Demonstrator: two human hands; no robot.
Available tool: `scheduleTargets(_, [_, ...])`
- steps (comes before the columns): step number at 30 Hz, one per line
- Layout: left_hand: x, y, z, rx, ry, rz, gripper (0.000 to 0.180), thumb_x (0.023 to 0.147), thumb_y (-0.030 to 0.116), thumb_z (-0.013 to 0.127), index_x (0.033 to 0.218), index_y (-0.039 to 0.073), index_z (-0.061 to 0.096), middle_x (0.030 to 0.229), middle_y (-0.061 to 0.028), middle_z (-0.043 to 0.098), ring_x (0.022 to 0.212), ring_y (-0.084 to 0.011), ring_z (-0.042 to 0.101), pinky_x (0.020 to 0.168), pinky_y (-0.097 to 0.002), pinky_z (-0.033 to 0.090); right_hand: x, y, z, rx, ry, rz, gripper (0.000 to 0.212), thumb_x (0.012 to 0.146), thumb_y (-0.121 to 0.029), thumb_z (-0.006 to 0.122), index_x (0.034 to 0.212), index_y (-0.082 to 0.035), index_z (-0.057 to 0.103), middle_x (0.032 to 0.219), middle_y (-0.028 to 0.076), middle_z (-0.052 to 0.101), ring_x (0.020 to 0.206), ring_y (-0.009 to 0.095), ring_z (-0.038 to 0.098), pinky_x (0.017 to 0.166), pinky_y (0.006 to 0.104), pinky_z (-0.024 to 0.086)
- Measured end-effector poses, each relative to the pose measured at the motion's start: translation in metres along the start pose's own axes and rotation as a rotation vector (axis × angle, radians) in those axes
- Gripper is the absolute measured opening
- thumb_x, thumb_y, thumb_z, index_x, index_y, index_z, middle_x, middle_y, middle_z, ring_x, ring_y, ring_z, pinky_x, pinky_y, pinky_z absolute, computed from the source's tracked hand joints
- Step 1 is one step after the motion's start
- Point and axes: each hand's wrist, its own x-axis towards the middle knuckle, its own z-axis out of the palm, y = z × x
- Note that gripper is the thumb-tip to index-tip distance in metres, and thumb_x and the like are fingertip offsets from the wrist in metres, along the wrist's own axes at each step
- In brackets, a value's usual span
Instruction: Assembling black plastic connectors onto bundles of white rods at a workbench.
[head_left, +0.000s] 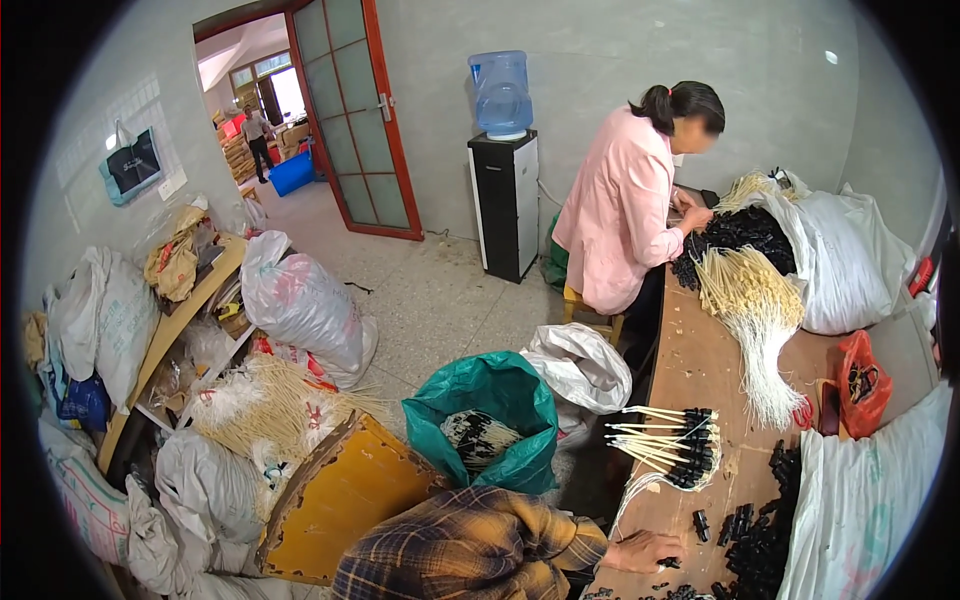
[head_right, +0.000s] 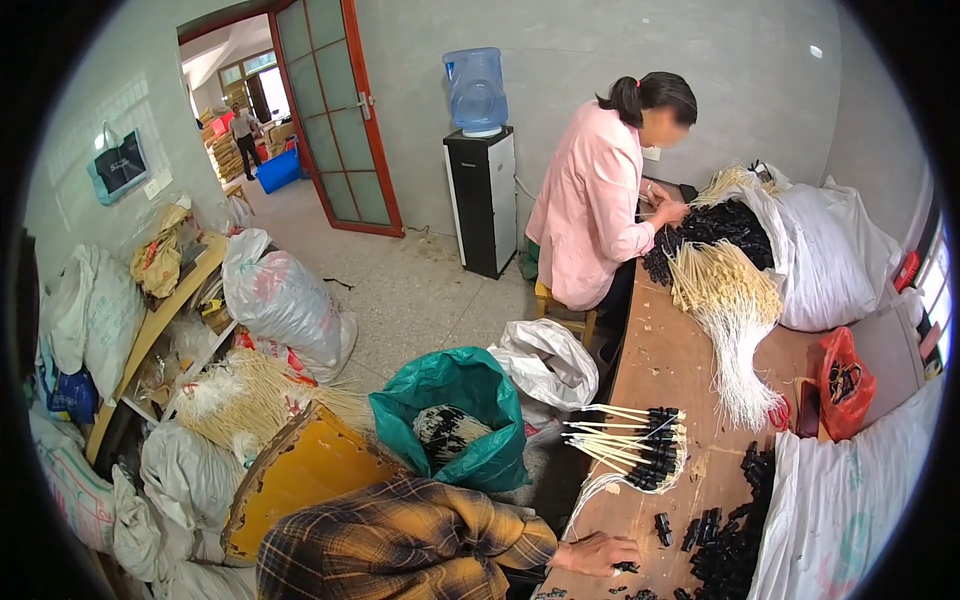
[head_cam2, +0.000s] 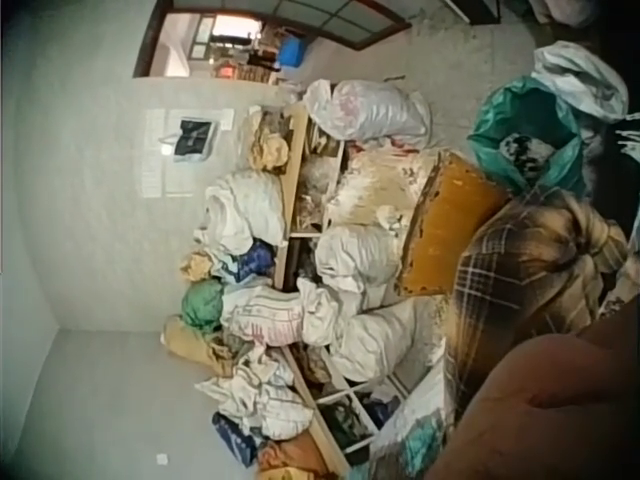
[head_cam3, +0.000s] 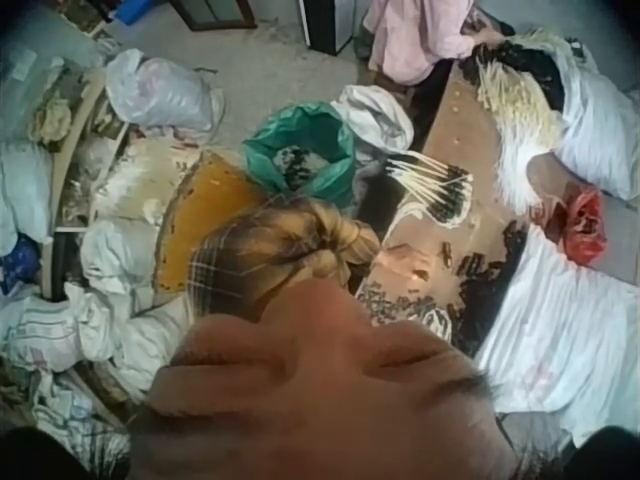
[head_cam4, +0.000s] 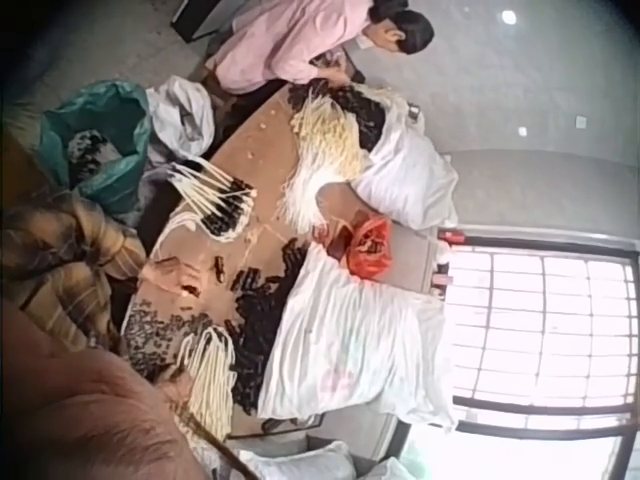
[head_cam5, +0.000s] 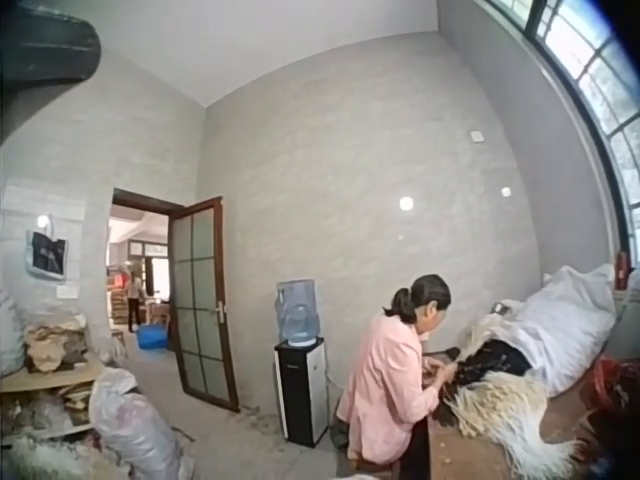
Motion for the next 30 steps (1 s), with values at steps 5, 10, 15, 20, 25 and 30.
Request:
scheduleTargets(5, [-0.001, 0.000, 0.000, -0.053, -0.041, 0.042, 0.032, 0.070, 0.010, 0.061, 0.099, 0.002, 0.049, 0.099, -0.0130, 0.050, 0.095, -0.0343, 0.054, 0.072, -0.0434, 0.047, -0.004, 0.002, -0.006, -0.001, -0.004, -0.009, 0.030, 0.089, -0.025, 0.058, 0.102, 0.001, 0.063, 0.081, 0.019, 0.059, 0.069, 0.034, 0.055, 0.066, 0.0436, 0.047])
scheduleTargets(10, [-0.001, -0.010, 0.007, -0.061, -0.049, 0.070, 0.032, 0.072, 0.009, 0.061, 0.100, 0.002, 0.050, 0.100, -0.0135, 0.050, 0.096, -0.0343, 0.053, 0.072, -0.0435, 0.047, -0.006, 0.005, -0.011, -0.001, -0.019, -0.034, 0.029, 0.088, -0.024, 0.059, 0.103, 0.001, 0.063, 0.082, 0.019, 0.059, 0.069, 0.034, 0.055, 0.067, 0.0436, 0.047])
scheduleTargets(15, [0.002, -0.005, 0.002, -0.053, -0.034, 0.036, 0.032, 0.073, 0.007, 0.061, 0.103, 0.002, 0.050, 0.102, -0.0130, 0.050, 0.098, -0.0337, 0.053, 0.074, -0.0429, 0.047, -0.011, 0.004, -0.012, 0.007, -0.031, -0.035, 0.028, 0.088, -0.023, 0.059, 0.103, 0.000, 0.063, 0.082, 0.020, 0.059, 0.069, 0.034, 0.055, 0.067, 0.0437, 0.047])
scheduleTargets(20, [0.006, -0.009, 0.000, -0.049, -0.023, -0.046, 0.032, 0.074, 0.008, 0.062, 0.103, 0.003, 0.051, 0.101, -0.0133, 0.050, 0.098, -0.0335, 0.053, 0.076, -0.0420, 0.048, -0.015, -0.015, -0.021, 0.035, -0.013, -0.030, 0.028, 0.088, -0.022, 0.060, 0.104, 0.000, 0.063, 0.082, 0.020, 0.059, 0.069, 0.035, 0.056, 0.067, 0.0437, 0.047])
scheduleTargets(25, [0.003, -0.008, 0.005, 0.028, -0.007, 0.209, 0.031, 0.074, 0.012, 0.062, 0.102, 0.003, 0.053, 0.098, -0.0141, 0.052, 0.094, -0.0355, 0.054, 0.075, -0.0414, 0.047, 0.001, -0.046, -0.033, 0.271, 0.162, -0.007, 0.025, 0.092, -0.022, 0.057, 0.103, 0.000, 0.064, 0.083, 0.020, 0.060, 0.070, 0.035, 0.057, 0.067, 0.0438, 0.047])
scheduleTargets(30, [-0.018, -0.002, 0.011, 0.061, -0.029, 0.217, 0.037, 0.081, 0.029, 0.059, 0.109, 0.006, 0.055, 0.106, -0.0176, 0.054, 0.099, -0.0350, 0.056, 0.082, -0.0440, 0.047, 0.004, -0.008, 0.031, 0.378, 0.295, -0.120, 0.025, 0.093, -0.022, 0.056, 0.103, 0.000, 0.064, 0.084, 0.021, 0.061, 0.071, 0.035, 0.057, 0.067, 0.0438, 0.047])
